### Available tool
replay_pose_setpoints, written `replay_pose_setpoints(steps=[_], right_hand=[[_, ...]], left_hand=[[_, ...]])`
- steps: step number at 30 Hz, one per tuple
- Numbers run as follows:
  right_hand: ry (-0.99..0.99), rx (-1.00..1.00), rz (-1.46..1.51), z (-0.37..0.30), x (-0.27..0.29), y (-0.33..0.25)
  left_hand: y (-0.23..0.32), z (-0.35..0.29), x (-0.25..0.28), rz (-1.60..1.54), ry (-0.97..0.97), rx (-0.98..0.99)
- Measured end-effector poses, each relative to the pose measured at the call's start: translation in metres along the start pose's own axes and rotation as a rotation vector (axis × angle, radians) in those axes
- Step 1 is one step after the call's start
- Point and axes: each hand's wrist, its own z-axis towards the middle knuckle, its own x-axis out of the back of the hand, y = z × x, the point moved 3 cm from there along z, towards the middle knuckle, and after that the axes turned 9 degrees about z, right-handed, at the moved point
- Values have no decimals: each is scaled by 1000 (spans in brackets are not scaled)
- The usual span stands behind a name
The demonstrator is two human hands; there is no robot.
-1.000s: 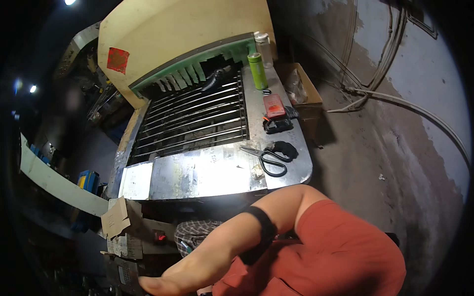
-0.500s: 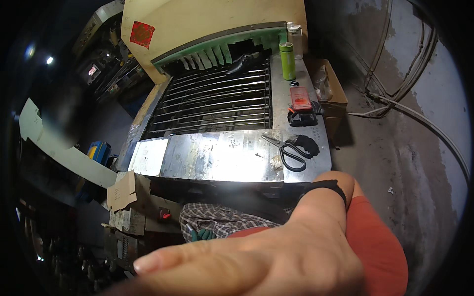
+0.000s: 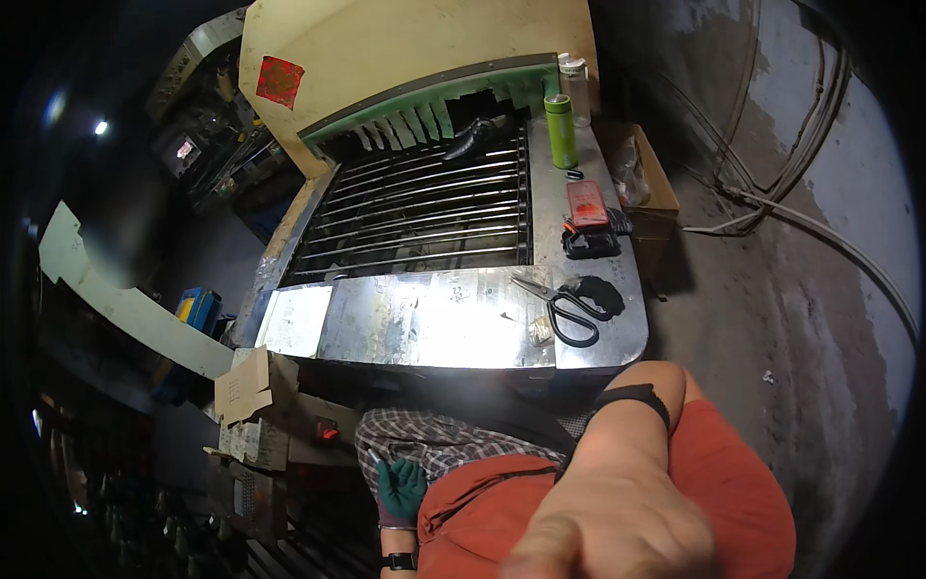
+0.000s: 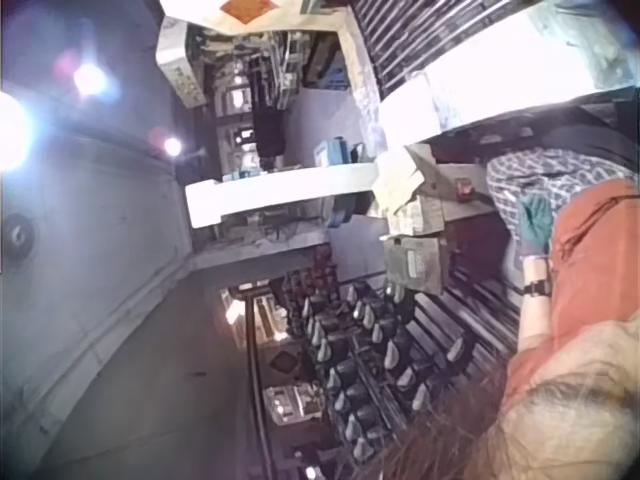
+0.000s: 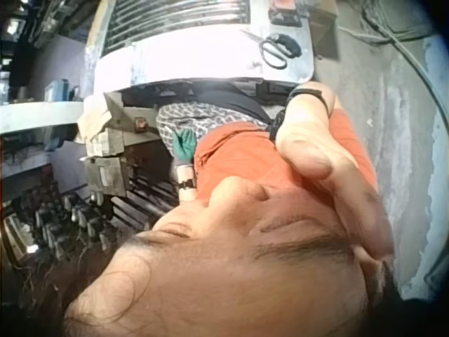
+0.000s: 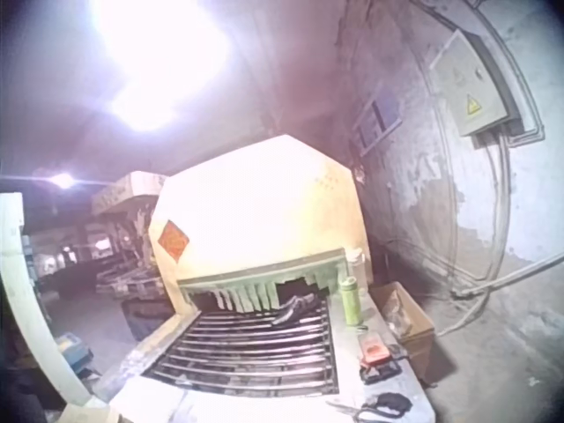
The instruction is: Trimming excess material from shoe soles and marking them with a pen in a factory.
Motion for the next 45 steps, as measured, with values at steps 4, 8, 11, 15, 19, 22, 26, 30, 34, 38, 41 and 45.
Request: replay_pose_setpoints(steps=[4,8,11,15,19,22,26,30,34,38,41,45], right_hand=[[-68,5,37,9,11,-14],[-263,-86,276,-9,26,-17],[-143,-682,276,-53,66,-6],[-608,-972,-1926,-89,107,16],[66,-617,-1295,-26,82,10],[98,-214,-1247,1,77,-1],[125,-192,-1194,23,68,-2],[203,-191,-1141,64,98,18],[244,-184,-1045,40,74,-33],[279,-184,-874,3,51,-78],[312,-177,-798,6,47,-79],[351,-156,-801,28,32,-81]], left_hand=[[-1,3,-4,13,-56,10],[-2,-1,10,-10,-21,-29],[0,0,-5,4,-60,2],[2,-1,-7,55,22,4],[2,-2,-7,63,12,-25],[1,1,-6,21,-55,-9],[-2,0,6,-6,-4,-6],[-3,7,-2,-14,-53,46],[-5,15,9,-30,-108,42],[-3,0,23,-67,-80,-4],[-4,-4,24,-65,1,14],[-6,21,12,-64,-76,89]])
